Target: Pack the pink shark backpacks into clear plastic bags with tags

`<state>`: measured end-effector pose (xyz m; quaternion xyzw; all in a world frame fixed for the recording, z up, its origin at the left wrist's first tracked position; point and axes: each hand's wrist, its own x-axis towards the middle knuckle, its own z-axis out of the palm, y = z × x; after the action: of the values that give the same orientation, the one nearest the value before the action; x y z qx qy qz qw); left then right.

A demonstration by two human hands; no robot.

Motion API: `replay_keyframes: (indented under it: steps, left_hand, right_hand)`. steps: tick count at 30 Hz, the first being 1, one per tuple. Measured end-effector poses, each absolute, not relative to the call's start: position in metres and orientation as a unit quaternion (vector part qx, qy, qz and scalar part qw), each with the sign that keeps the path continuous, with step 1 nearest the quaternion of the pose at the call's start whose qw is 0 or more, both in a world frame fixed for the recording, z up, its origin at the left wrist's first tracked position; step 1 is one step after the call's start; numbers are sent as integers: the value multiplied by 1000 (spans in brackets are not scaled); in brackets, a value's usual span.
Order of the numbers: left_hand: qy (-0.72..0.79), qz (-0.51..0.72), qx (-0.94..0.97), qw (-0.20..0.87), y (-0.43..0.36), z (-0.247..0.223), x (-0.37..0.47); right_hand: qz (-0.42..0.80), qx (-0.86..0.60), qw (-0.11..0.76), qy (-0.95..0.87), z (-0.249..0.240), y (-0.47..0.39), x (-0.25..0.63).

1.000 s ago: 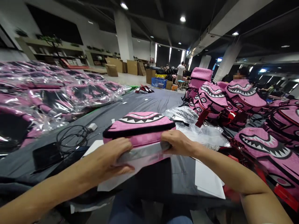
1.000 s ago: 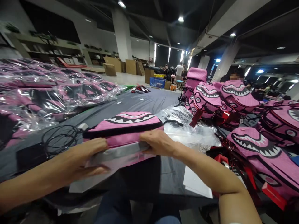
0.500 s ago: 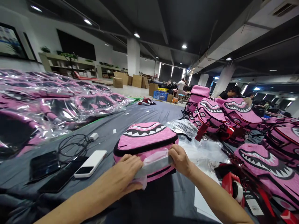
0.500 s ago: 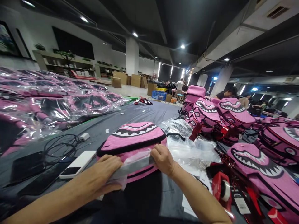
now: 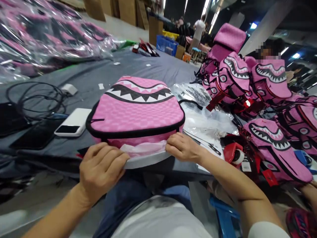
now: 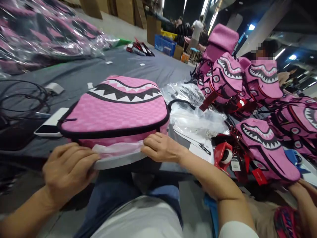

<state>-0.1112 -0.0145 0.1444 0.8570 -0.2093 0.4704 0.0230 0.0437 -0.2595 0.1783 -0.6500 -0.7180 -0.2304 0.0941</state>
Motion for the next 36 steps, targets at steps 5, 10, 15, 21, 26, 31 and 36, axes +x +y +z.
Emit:
replay_keyframes:
  steps: [5,10,15,21,26,31,36]
  left_hand:
    - [-211,421,882,15,-39,139,-120]
    - [-235,457,858,5,-18,110,-120]
    - [-228,443,867,8,-17,82,-127]
    - [-155,396,903,58,-52,73,-137]
    - [-122,374,916,72,-52,79,-130]
    - [-116,331,931,101,-48,89,-126]
    - [-139,313,932,116,-48,90,-130]
  right_hand:
    - [-322,-706,183,-604,116,-266,34]
    - [-246,-685,204,-655,70,-273,19]
    - [-235,-681,178,-671,41,-269,20]
    - [-241,-772,168,-564,17,-267,25]
    - [-182,-725,213,-629,60,-283,22]
    - [-50,-756,176,-628,101,-286,30]
    - [-47,-775,19,-631,113,-272,22]
